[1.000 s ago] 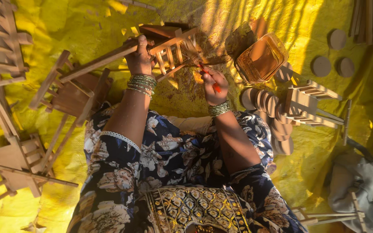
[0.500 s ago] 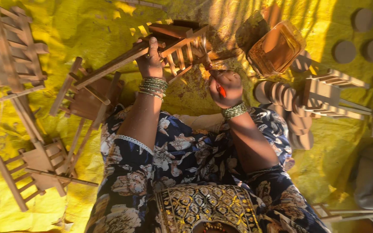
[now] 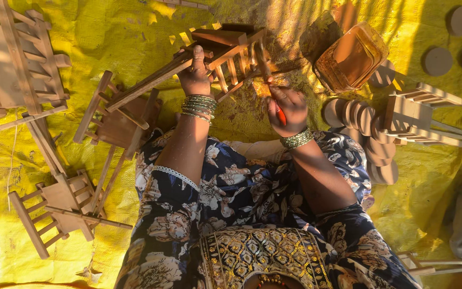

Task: The person sits on a yellow tarp on the ground and uses a brush to apply a brown liquid stain from a plastic container onto miniature wooden chairs, holding each chair steady with one hand while brushing its parts, then sets the finished chair aside and picks up the next one.

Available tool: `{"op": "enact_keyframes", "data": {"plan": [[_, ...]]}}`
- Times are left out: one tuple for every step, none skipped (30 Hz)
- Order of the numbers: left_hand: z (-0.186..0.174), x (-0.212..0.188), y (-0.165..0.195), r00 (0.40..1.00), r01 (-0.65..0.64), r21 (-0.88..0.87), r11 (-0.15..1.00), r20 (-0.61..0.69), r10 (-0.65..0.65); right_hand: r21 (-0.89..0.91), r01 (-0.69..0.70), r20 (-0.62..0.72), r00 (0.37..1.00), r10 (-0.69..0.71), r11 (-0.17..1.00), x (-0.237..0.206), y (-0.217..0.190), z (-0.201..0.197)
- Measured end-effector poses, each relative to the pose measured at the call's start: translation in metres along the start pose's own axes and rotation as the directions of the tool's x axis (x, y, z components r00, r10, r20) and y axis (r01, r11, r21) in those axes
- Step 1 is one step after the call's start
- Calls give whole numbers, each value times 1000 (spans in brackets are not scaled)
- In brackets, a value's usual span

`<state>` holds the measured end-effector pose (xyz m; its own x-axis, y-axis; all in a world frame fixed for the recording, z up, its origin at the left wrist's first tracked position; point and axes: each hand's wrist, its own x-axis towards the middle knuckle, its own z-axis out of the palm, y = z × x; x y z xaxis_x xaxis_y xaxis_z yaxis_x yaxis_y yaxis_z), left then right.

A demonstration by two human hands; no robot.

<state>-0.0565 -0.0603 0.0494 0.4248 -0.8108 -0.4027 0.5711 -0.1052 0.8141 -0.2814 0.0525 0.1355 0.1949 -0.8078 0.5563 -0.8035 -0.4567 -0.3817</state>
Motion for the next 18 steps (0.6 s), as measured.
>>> {"op": "enact_keyframes", "data": {"plan": [[0, 1, 0, 1000, -8, 6, 1000, 0, 8, 26, 2, -11, 1000, -1, 1000, -1, -1, 3], [0, 1, -1, 1000, -17, 12, 1000, -3, 17, 59, -15, -3, 1000, 15, 998, -2, -1, 5], [0, 1, -2, 1000, -25, 16, 1000, -7, 25, 91, -30, 7, 1000, 29, 995, -2, 0, 8], [0, 1, -4, 1000, 3, 30, 1000, -5, -3, 124, -46, 21, 999, 43, 991, -2, 2, 9], [0, 1, -6, 1000, 29, 45, 999, -3, -29, 91, -44, -28, 999, 47, 995, -2, 5, 8], [0, 1, -7, 999, 52, 60, 997, 1, -52, 58, -43, -82, 996, 47, 997, 0, 9, 7], [1, 2, -8, 999, 48, 8, 999, 17, -49, 26, -42, -137, 990, 45, 999, 1, 13, 6], [2, 3, -7, 999, 45, -44, 998, 32, -44, 112, -79, -146, 985, 95, 991, 1, 17, 3], [2, 4, -6, 998, 42, -95, 995, 46, -38, 198, -115, -150, 978, 146, 973, 1, 22, 0], [3, 6, -4, 998, 39, -58, 998, 45, -36, 283, -148, -152, 969, 196, 948, 1, 25, 0], [4, 8, -2, 998, 37, -20, 999, 45, -36, 330, -116, -154, 972, 175, 937, 1, 26, 2], [4, 7, 0, 998, 39, 20, 999, 42, -40, 377, -89, -154, 975, 157, 922, 0, 27, 5], [4, 5, 2, 995, 96, 23, 995, 28, -96, 422, -65, -156, 977, 143, 904, -2, 28, 8], [3, 5, 5, 988, 151, 26, 988, 16, -152, 452, -90, -139, 976, 170, 888, -5, 29, 11], [3, 3, 7, 979, 205, 30, 978, 5, -205, 480, -114, -123, 973, 196, 870, -7, 30, 13], [2, 1, 9, 980, 196, 30, 980, 27, -197, 507, -139, -107, 969, 222, 850, -10, 32, 13], [1, -1, 12, 981, 187, 30, 982, 51, -188, 559, -253, -17, 949, 316, 790, -14, 36, 10], [0, -2, 13, 981, 178, 29, 984, 75, -179, 598, -362, 77, 914, 397, 715, -17, 41, 5]]}}
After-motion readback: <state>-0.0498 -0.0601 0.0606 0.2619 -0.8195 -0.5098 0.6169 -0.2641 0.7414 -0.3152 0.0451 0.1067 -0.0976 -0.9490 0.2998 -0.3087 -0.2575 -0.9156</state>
